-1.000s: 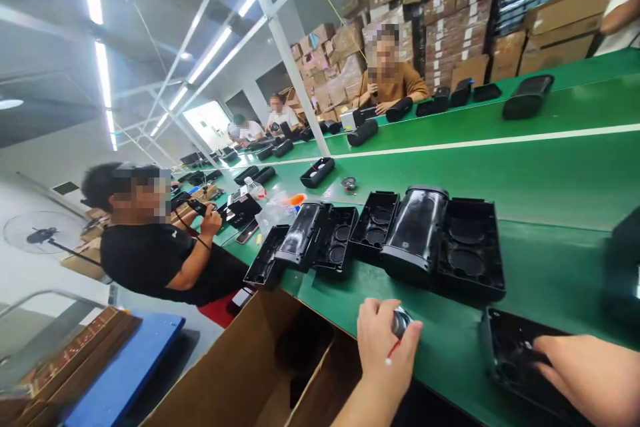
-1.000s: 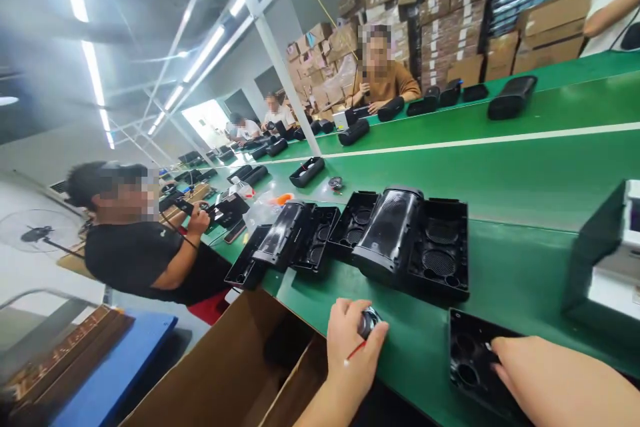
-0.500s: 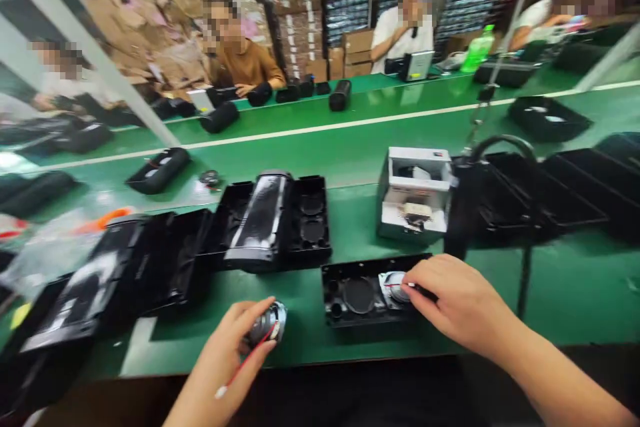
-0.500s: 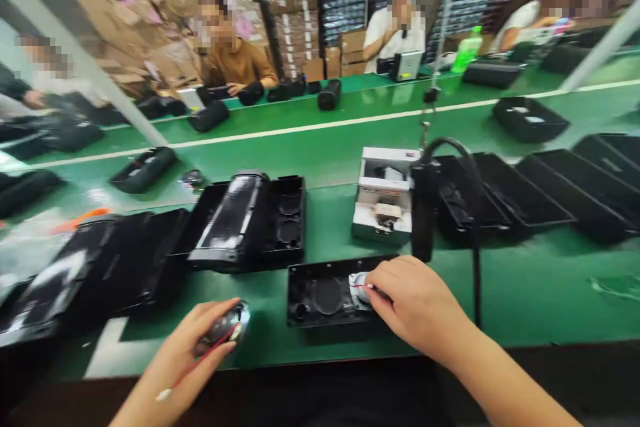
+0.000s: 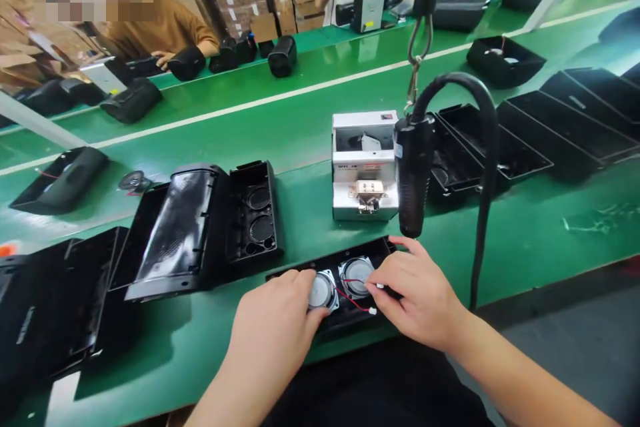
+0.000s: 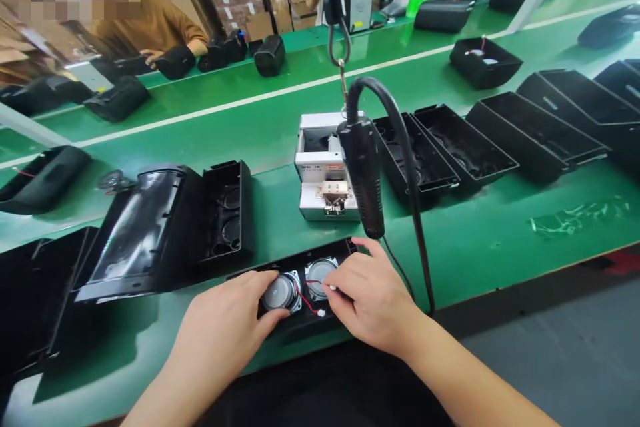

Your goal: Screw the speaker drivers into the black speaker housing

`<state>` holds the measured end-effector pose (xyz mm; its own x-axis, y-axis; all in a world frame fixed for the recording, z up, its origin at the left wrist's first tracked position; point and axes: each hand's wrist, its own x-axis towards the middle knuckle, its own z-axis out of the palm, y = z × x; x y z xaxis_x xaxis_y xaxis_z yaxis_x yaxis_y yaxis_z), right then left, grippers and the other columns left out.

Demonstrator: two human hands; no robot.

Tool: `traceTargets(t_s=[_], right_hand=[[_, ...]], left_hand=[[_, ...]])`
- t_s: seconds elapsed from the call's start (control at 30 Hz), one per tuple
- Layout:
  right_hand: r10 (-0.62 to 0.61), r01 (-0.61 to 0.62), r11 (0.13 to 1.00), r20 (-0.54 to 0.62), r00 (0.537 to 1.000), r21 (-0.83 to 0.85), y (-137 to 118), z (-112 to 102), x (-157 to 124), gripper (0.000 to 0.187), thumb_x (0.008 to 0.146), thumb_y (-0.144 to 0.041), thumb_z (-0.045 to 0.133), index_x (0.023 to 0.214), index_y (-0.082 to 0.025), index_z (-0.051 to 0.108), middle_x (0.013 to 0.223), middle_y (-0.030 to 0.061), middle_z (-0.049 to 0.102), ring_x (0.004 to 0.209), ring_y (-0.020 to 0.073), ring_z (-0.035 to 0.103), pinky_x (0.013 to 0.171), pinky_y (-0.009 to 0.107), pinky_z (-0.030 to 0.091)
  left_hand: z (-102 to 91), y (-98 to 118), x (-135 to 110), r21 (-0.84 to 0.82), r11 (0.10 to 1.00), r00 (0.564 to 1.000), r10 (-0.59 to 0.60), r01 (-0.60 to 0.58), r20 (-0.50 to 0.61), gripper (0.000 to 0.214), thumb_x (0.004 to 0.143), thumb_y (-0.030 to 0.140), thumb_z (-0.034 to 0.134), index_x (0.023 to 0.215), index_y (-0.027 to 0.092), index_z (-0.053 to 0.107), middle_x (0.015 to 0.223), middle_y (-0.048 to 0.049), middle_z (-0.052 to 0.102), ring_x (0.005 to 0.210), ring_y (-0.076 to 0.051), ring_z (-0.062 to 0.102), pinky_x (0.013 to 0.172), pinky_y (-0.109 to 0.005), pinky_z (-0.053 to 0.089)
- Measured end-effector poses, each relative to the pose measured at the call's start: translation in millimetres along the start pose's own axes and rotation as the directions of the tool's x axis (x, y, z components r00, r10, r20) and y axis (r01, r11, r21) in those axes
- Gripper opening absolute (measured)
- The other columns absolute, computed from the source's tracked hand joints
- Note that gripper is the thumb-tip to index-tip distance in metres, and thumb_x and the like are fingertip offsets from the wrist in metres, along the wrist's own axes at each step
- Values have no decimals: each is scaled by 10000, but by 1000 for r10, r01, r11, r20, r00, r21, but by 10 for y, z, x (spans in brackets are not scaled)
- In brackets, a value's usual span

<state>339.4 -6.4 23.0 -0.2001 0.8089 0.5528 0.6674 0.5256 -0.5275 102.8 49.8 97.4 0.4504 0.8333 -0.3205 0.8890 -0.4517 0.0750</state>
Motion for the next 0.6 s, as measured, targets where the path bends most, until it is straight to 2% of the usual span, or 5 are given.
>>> traceTargets(t_s=[0.17, 0.3, 0.43, 0.6], right_hand=[[26, -26, 999, 6, 1000, 36, 7, -7, 0, 143, 957, -93, 664, 991, -232, 662, 813, -44, 677, 739, 142, 617, 1161, 528, 382], [28, -28, 998, 5, 1000, 59, 3, -24, 3, 157, 946, -90, 676, 998, -238, 668, 825, -49, 693, 733, 139, 626, 1163, 528, 374], [38, -38, 997, 1, 999, 66, 3, -26, 20, 161, 947, -82, 673, 1003, -233, 673, 827, -51, 697, 728, 135, 629, 1164, 526, 368], [48, -48, 997, -1, 999, 60, -1, -14, 25, 150, 947, -78, 676, 980, -225, 673, 830, -44, 700, 734, 133, 631, 1164, 527, 367]], left_hand=[[18, 21, -19, 5, 999, 999, -34, 34, 20, 320, 932, 276, 784, 1245, 271, 715, 1246, -78, 788, 1077, -346, 770, 818, -424, 584], [30, 18, -23, -17, 999, 999, -42, 42, 21, 398, 938, 232, 766, 1325, 276, 682, 1258, -63, 775, 1096, -329, 760, 861, -432, 591], [14, 20, -2, -31, 998, 997, -59, 60, 48, 350, 928, 236, 782, 1260, 293, 684, 1258, -46, 766, 1122, -319, 742, 885, -428, 577], [-46, 52, 38, 18, 995, 989, -99, 98, 109, 198, 930, 257, 782, 1096, 260, 674, 1113, -37, 757, 1028, -303, 734, 833, -413, 543]])
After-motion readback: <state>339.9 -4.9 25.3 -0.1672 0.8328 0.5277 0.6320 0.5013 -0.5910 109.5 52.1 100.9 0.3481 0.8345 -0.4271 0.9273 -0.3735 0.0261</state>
